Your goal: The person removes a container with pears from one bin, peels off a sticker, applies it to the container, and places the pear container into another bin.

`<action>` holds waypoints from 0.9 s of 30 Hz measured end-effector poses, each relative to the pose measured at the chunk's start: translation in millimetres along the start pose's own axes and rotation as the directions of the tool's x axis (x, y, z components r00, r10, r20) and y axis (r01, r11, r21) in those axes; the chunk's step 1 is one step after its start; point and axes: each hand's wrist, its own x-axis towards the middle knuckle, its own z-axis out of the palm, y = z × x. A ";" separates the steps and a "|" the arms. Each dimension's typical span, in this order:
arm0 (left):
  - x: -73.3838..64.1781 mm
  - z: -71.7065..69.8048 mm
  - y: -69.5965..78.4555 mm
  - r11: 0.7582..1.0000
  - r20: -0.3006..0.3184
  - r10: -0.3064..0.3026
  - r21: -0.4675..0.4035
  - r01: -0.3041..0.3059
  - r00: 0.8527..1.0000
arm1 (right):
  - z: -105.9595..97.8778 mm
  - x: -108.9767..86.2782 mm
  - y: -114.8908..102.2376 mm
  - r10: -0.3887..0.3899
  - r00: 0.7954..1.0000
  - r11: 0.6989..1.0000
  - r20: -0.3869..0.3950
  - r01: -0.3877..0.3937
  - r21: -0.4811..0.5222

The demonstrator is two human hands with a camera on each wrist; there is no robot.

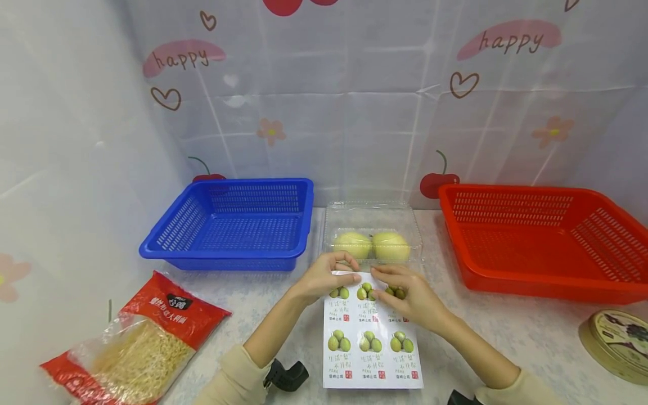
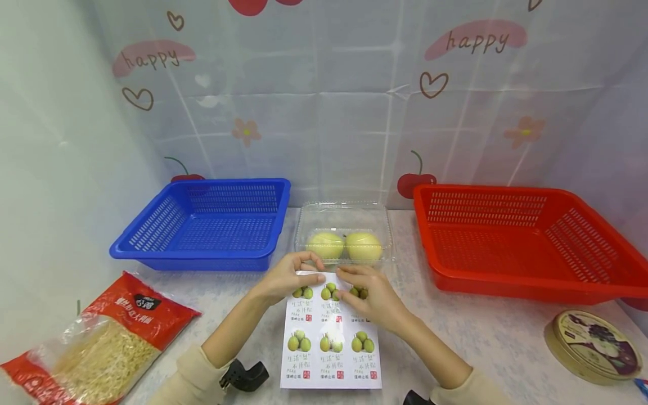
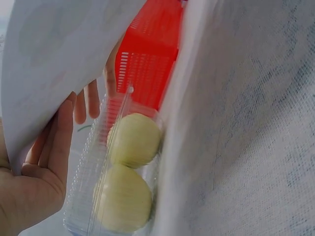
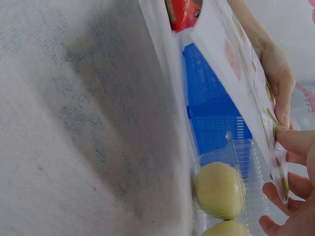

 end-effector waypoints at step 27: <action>-0.7 8.9 -1.5 0.992 -0.075 -0.057 -0.118 0.048 0.996 | 8.8 -3.1 -0.1 -0.087 0.988 0.995 -0.131 0.080 -0.052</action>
